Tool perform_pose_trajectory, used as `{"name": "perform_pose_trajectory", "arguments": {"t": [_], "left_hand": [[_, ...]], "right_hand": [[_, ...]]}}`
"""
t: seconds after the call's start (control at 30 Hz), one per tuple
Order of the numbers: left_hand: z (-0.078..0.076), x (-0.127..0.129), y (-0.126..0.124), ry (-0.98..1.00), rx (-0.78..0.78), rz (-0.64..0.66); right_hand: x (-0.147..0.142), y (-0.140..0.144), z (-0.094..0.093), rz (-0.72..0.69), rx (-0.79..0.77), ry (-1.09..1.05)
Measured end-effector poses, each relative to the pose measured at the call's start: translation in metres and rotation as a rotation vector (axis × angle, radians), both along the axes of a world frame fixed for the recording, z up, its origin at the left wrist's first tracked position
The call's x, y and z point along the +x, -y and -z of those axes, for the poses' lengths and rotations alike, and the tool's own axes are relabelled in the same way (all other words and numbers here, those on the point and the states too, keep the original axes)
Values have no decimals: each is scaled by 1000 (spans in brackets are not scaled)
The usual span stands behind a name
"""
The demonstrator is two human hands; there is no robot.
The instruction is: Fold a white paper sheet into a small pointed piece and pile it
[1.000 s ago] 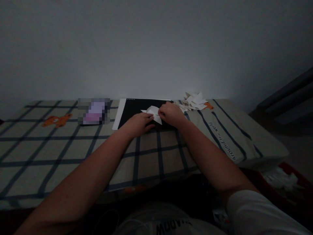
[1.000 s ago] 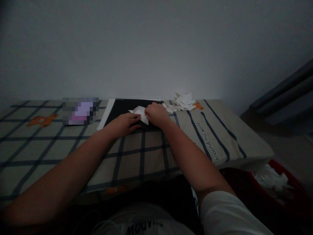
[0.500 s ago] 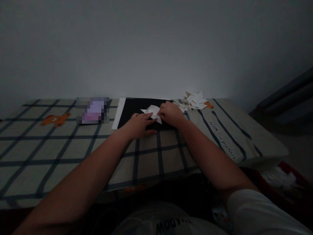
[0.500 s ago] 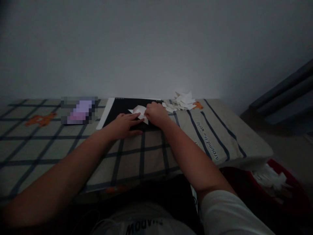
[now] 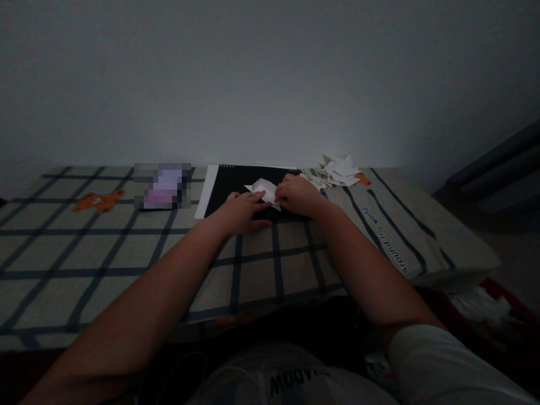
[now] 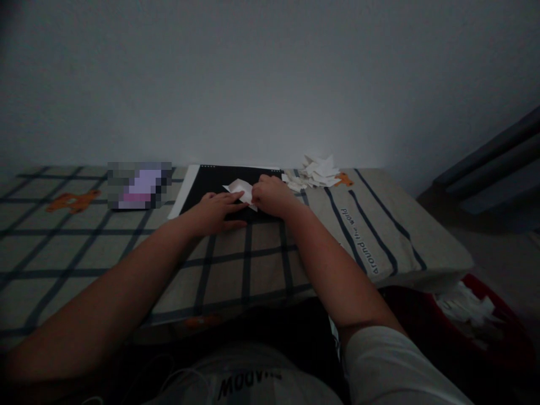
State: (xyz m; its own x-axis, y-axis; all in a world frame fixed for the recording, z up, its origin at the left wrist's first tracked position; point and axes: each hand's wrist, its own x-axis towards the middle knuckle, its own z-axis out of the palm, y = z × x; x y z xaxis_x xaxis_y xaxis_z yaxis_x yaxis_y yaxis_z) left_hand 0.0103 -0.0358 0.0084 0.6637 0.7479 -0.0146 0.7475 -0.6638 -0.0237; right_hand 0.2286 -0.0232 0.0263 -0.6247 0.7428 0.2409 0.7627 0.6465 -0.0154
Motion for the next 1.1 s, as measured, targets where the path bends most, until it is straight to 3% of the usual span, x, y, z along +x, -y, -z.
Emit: {"name": "perform_pose_trajectory", "arguments": {"t": [0.23, 0.43, 0.77, 1.1], "left_hand": [[2, -3, -5, 78, -13, 24], [4, -8, -11, 184, -31, -20], [0, -8, -9, 91, -29, 16], [-2, -2, -2, 78, -21, -32]], "right_hand": [[4, -6, 6, 7, -32, -5], [5, -3, 0, 5, -90, 63], [4, 2, -5, -14, -88, 120], [5, 1, -4, -30, -78, 150]]}}
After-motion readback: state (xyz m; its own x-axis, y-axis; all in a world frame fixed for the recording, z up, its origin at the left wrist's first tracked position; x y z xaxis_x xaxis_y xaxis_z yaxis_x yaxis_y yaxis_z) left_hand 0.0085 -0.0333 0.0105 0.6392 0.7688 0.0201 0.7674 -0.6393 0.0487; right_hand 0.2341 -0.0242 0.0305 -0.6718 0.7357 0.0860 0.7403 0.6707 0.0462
